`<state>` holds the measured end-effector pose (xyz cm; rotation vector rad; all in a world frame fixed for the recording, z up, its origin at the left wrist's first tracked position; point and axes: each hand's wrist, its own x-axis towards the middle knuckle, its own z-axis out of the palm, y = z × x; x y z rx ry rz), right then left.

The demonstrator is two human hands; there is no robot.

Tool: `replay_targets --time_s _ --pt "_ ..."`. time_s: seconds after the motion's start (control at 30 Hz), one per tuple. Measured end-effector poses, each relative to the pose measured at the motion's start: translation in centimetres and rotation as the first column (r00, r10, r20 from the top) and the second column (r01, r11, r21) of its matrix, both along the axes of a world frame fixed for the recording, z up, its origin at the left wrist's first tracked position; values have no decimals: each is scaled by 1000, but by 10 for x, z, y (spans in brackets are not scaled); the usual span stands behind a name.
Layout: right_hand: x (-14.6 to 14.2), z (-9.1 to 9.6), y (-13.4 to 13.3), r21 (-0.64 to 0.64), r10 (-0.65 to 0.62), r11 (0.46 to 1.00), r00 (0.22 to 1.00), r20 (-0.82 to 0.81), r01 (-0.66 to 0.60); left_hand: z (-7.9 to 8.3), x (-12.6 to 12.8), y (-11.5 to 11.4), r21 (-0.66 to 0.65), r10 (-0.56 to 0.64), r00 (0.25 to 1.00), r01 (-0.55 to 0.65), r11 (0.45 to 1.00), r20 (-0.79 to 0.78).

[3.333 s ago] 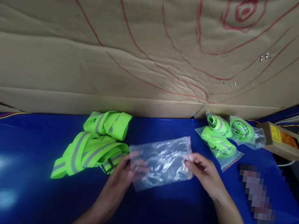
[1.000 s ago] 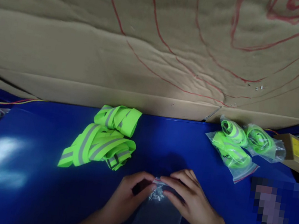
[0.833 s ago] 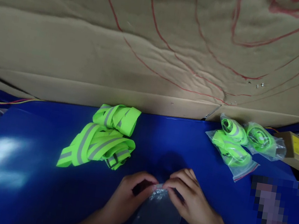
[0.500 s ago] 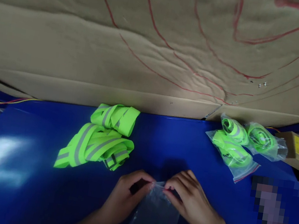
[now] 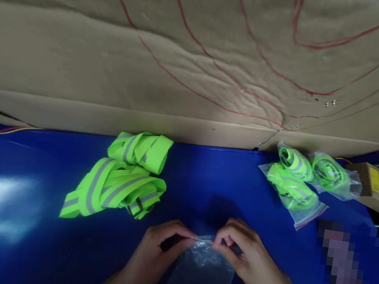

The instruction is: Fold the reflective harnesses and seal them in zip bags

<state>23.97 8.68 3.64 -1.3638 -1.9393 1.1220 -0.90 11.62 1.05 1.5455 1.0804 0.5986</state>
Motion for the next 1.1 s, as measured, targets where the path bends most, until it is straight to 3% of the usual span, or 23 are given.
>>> replay_targets --time_s 0.1,0.2,0.27,0.47,0.73,0.8,0.97,1.1 --pt "-2 0 0 -21 34 999 998 -60 -35 -3 0 -5 241 47 999 -43 970 -11" --pt "-6 -3 -2 -9 74 997 997 -22 -74 -9 -1 -11 542 47 997 -9 840 -57" --pt "-9 -6 -6 27 95 995 995 21 -95 -12 -2 -13 625 -4 994 74 777 -113" --pt "-11 -9 -11 89 85 992 992 95 -93 -12 -1 -8 692 -23 995 84 717 -96" --pt "9 3 0 -29 110 994 969 220 -107 -9 -5 -3 575 -62 998 52 817 -2" --pt "10 3 -1 1 103 994 963 248 -106 -9 -5 -4 583 -40 999 50 811 -31" --pt "3 -3 -7 151 146 970 950 276 -193 -9 -3 -8 686 -25 990 112 719 -136" --pt "-1 -3 -7 262 70 954 956 284 -148 -8 -3 -6 617 -53 997 80 783 -62"
